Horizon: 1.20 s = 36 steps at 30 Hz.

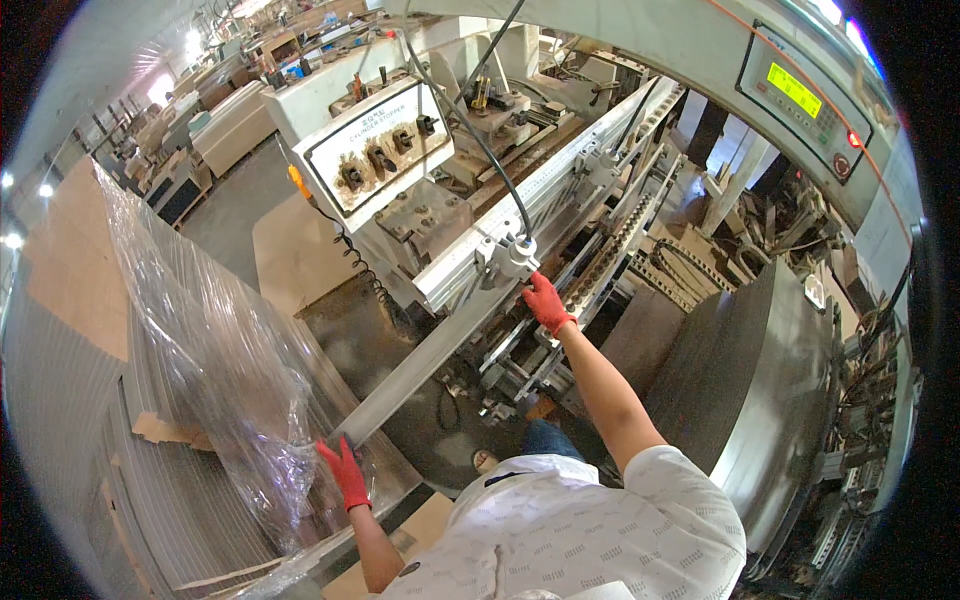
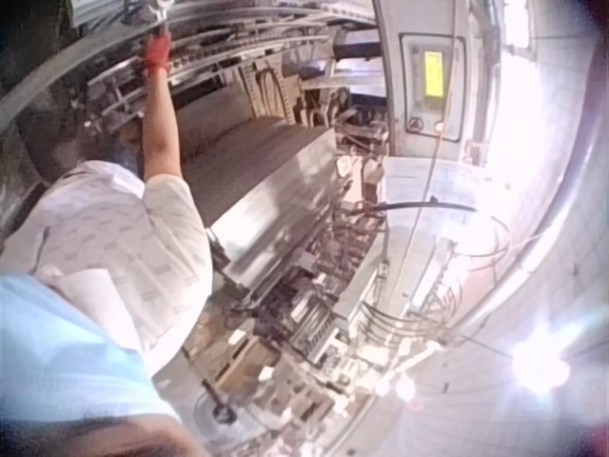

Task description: The person takes long boards from a stack and feeds them into a large industrial machine one by one.

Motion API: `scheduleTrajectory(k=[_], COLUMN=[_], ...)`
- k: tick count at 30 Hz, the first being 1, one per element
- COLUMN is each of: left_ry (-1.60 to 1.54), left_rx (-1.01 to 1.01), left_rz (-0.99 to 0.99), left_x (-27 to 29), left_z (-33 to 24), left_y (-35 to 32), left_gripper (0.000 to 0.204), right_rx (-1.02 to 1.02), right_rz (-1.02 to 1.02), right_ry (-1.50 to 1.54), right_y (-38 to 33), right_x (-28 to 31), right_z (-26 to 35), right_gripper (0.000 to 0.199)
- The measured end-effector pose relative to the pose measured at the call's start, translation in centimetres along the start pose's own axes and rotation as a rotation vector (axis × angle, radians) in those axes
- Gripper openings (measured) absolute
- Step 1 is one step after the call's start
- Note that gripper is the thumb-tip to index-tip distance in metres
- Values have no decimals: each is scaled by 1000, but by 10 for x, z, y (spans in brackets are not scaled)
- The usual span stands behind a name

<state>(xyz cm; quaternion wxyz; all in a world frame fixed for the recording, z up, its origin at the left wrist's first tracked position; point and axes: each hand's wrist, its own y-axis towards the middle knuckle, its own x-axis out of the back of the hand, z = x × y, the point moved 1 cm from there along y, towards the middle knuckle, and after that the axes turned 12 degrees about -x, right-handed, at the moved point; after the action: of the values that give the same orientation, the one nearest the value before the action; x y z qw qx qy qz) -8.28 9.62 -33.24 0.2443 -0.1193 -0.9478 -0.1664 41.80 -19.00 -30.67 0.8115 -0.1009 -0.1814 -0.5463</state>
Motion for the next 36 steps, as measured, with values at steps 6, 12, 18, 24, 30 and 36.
scheduleTrajectory(k=[6,12,18,24,30,36], left_ry=[707,832,904,917,933,925], left_rx=[-331,-376,-467,-452,-456,-455], left_rz=[213,399,312,301,313,305], left_x=[-3,-27,-44,-45,-44,-47], left_z=[-78,-128,-118,-126,-132,-124], left_y=[4,5,12,9,7,9], left_gripper=[72,76,65,64,65,63], right_rx=[-122,2,142,168,147,137], right_rz=[145,-77,-318,-306,-329,-314], right_ry=[317,-221,-405,-353,-283,-302], right_y=[14,1,-36,-38,-39,-39], right_x=[-8,19,44,45,47,48], right_z=[-15,7,26,29,31,33], right_gripper=[55,50,51,38,29,26])
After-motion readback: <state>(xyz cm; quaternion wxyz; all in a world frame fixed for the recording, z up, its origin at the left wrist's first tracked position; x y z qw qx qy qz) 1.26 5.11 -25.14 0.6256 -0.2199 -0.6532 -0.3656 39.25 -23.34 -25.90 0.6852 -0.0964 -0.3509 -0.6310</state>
